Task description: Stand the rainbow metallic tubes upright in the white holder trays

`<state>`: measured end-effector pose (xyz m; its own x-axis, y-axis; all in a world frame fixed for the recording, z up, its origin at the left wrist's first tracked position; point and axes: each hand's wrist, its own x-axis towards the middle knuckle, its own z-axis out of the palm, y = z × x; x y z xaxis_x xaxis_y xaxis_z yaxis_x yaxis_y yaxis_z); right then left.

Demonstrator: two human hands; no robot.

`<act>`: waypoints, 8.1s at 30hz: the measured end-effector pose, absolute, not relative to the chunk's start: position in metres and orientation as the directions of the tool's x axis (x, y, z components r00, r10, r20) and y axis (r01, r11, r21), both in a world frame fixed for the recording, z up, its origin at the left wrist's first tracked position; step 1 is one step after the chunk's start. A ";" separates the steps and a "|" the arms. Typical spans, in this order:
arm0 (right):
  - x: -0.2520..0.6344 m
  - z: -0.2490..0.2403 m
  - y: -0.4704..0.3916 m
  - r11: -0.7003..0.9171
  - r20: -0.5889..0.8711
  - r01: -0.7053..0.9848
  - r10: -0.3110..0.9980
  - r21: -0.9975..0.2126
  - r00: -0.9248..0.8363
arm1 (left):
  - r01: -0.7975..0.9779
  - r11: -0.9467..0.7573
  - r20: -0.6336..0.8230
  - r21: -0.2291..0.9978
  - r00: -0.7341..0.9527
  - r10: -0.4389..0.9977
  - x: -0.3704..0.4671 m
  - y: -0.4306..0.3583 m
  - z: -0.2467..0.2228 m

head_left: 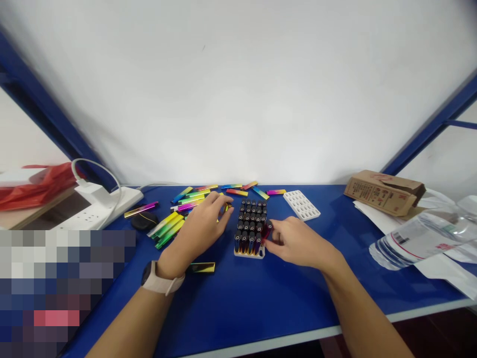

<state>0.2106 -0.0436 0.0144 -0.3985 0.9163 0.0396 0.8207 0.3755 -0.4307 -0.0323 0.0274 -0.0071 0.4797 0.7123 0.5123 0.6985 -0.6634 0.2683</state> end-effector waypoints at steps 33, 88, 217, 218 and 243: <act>0.193 0.011 -0.042 0.325 0.368 0.304 0.925 -0.895 0.092 | -0.159 -0.510 0.534 0.845 0.249 0.808 -0.001 0.000 0.003; 0.208 -0.019 -0.013 0.089 0.093 -0.228 0.996 -0.970 -0.007 | 0.326 -0.566 0.327 0.758 0.561 0.761 -0.017 0.017 -0.028; 0.252 -0.031 -0.002 0.168 0.187 0.875 0.978 -0.454 -0.091 | 0.595 -0.575 0.239 0.561 0.549 0.801 -0.022 0.031 -0.045; 0.252 -0.035 0.000 0.172 0.188 0.871 0.978 -0.460 -0.093 | 0.599 -0.581 0.242 0.551 0.552 0.798 -0.023 0.032 -0.046; 0.257 -0.040 0.002 0.200 0.098 0.474 0.968 -0.858 -0.231 | 0.618 -0.675 0.244 0.403 0.639 0.730 -0.015 0.020 -0.043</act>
<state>0.2571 0.0023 -0.0399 -0.2311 0.9680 0.0979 0.4738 0.1998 -0.8577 -0.0147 0.0196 -0.0430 0.6387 0.7297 0.2442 0.6176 -0.6755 0.4029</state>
